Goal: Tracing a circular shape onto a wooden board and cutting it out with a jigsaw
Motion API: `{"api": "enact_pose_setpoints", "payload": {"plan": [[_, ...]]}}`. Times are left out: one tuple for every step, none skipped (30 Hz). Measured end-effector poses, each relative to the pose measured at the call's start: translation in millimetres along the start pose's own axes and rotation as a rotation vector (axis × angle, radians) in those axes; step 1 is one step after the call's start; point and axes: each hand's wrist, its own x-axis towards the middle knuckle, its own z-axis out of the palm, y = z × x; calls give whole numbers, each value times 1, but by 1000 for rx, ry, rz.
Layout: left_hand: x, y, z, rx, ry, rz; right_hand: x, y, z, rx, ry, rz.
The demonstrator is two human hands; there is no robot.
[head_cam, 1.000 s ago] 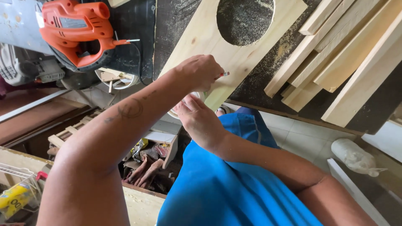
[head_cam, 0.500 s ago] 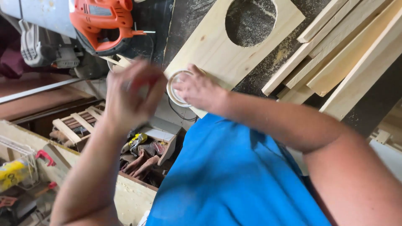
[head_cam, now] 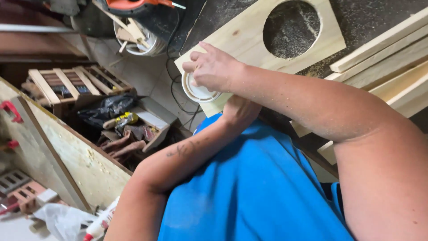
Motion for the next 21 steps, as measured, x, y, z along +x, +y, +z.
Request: {"api": "enact_pose_setpoints", "payload": {"plan": [[8, -1, 5, -6, -10, -15, 1, 0, 6, 6, -4, -17], [18, -4, 11, -3, -7, -19, 3, 2, 12, 28, 12, -14], [27, -7, 16, -1, -4, -22, 4, 4, 17, 50, 27, -11], [31, -8, 19, -2, -8, -33, 4, 3, 21, 50, 26, -22], [36, -9, 21, 2, -4, -35, 4, 3, 24, 44, 24, -14], [42, -12, 24, 9, 6, -35, 5, 5, 27, 33, 24, -3], [45, -14, 24, 12, 7, -44, 6, 5, 26, 28, 25, -10], [48, -15, 25, 17, 18, -42, 6, 5, 26, 56, 2, -8], [51, -17, 26, 22, 28, -39, 6, 5, 26, 84, -21, -6], [52, -17, 26, 21, 30, -44, 5, 6, 26, 81, -24, -10], [53, -17, 26, 24, 41, -41, 5, 6, 27, 88, -7, -5], [53, -17, 27, 24, 51, -35, 4, 5, 29, 97, 8, 2], [47, -13, 24, 21, 51, -38, 3, 5, 28, 97, 4, 0], [39, -9, 21, 22, 59, -35, 2, 5, 28, 64, 22, 6], [32, -5, 18, 23, 67, -31, 1, 4, 28, 31, 39, 12], [26, -4, 15, 24, 70, -33, 1, 4, 27, 27, 39, 11], [20, -4, 12, 31, 82, -27, 0, 4, 26, 29, 47, 10], [12, -2, 8, 35, 93, -19, -2, 2, 26, 34, 54, 12], [16, -7, 11, 35, 94, -19, -1, 5, 28, 32, 53, 12], [19, -9, 14, 35, 101, -15, -1, 5, 31, 37, 65, 18], [22, -11, 16, 35, 108, -12, -1, 4, 33, 41, 76, 24]]}}
